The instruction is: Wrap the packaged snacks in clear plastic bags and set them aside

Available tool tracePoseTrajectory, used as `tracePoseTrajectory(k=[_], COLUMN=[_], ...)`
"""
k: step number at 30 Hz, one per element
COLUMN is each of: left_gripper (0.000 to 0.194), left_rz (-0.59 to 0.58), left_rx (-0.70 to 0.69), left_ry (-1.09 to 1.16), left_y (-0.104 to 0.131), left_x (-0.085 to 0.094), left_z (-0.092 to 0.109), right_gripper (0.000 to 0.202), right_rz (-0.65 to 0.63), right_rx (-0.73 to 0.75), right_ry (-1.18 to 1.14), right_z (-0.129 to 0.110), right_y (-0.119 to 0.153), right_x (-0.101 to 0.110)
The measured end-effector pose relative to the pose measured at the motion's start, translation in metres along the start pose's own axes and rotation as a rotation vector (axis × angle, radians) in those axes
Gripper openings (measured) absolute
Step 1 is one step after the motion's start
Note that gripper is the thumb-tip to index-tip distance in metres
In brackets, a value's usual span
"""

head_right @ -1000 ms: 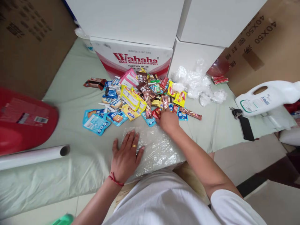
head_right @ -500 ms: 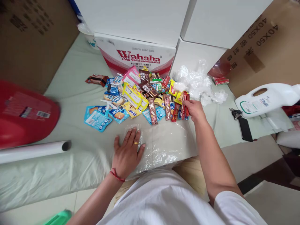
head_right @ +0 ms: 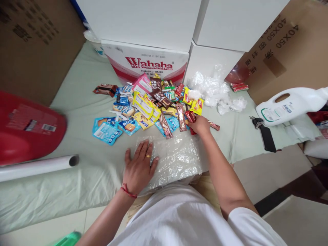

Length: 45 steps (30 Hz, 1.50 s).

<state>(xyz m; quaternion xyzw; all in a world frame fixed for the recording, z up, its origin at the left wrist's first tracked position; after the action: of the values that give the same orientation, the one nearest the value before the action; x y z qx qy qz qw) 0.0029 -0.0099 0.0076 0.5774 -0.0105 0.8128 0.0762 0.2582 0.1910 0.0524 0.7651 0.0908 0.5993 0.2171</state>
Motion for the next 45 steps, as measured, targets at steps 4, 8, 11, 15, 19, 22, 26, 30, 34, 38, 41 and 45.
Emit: tracePoseTrajectory(k=[4,8,11,15,19,22,26,30,34,38,41,45], left_gripper=[0.058,0.058,0.058,0.058,0.058,0.058,0.059,0.059,0.059,0.058,0.057,0.057], left_rz=[0.003,0.008,0.015,0.018,0.007,0.016,0.014,-0.002,-0.016,-0.028,-0.037,-0.057], left_rx=[-0.006,-0.016,-0.021,-0.029,-0.026,-0.023,-0.026,-0.014,0.001,-0.008,0.003,0.035], left_ry=[-0.015,-0.015,-0.018,-0.021,-0.014,-0.016,-0.023,-0.023,-0.037,-0.042,-0.04,-0.027], left_y=[0.0,-0.001,-0.001,0.0,0.0,-0.001,-0.001,0.0,0.0,-0.011,-0.026,-0.04], left_x=[0.0,0.001,0.002,0.002,0.0,-0.001,0.0,0.0,0.0,0.002,0.005,0.005], left_z=[0.0,0.0,0.0,-0.001,-0.001,-0.002,-0.001,0.0,0.001,0.0,-0.002,-0.003], right_gripper=[0.031,0.033,0.044,0.038,0.032,0.034,0.05,0.056,0.041,0.041,0.039,0.046], right_rz=[0.179,0.212,0.169,0.099,0.19,0.184,0.012,0.021,-0.019,0.027,0.097,0.194], right_rx=[-0.05,0.044,0.089,0.064,0.041,0.13,0.246,0.239,0.201,0.184,0.164,0.285], right_ry=[-0.089,-0.127,-0.088,-0.116,-0.163,-0.207,-0.196,-0.127,-0.058,-0.09,-0.173,-0.447], right_z=[0.005,-0.024,-0.049,-0.053,-0.047,-0.064,-0.103,-0.117,-0.106,-0.074,-0.04,-0.006], right_y=[0.002,0.009,0.012,0.012,0.022,0.037,0.053,0.056,0.045,0.03,0.023,0.041], right_x=[0.013,0.001,-0.017,-0.019,0.008,0.011,-0.025,-0.05,-0.043,-0.017,0.01,0.047])
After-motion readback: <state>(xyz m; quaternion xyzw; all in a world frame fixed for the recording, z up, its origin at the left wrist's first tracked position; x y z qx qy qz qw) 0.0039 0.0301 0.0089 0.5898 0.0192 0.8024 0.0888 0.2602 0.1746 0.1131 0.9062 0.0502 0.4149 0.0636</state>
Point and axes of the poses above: each hand's wrist, its own y-axis away from the middle knuckle, its own x-axis out of the back of the hand, z = x × y, the point moved 3 cm from there along -y, towards the middle knuckle, and after that the axes turned 12 degrees about -z, right-handed, at the moved point
